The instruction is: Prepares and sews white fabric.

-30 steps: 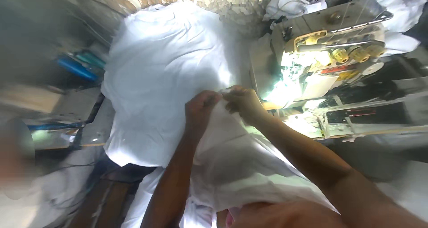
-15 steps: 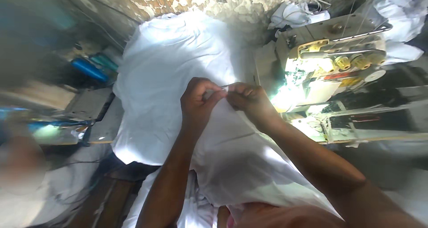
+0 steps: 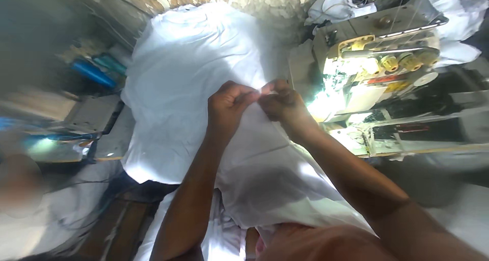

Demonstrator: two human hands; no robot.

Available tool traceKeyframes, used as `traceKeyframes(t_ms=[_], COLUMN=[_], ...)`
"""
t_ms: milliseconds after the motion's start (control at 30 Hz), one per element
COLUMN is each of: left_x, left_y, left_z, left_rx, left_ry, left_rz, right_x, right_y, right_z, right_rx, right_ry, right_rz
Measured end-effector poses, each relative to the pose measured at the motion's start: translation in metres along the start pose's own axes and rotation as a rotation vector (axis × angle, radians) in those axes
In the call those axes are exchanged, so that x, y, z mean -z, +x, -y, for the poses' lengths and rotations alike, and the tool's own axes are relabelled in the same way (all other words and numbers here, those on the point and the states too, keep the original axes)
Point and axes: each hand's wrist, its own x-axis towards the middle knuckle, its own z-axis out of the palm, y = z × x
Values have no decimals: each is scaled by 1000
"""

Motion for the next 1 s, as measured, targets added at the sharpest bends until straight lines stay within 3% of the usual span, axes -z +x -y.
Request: traceKeyframes(t_ms=[67,167,367,467,600,733,800,867,1000], left_x=[-3,-4,-9,-10,-9,-7,-7,-7,-9], left_y=[2,7,15,17,16,10,7,4,1], left_z=[2,12,26,29,27,22,17,12,4], left_rx=[-10,-19,80,31,-50,-33,-37,-47,-69], left_ry=[43,86,-147,-85,51,73,62,46,25], left_rz=[-21,-70,-75,-56,-23,17,43,58,54], right_x=[2,7,44,55,63,68,74,79,72], right_y=[-9,-38,-76,-83,-89,-102,-102,-99,-109], right_z=[-16,-43,-61,-49,-39,-19,-11,-10,-4], right_rx=[106,193,106,37,-135,-353,-441,-411,-81], right_ry=[-72,-386,-677,-707,-522,-66,20,-96,-728], right_rz=[-56,-153,-128,-85,46,202,252,283,252])
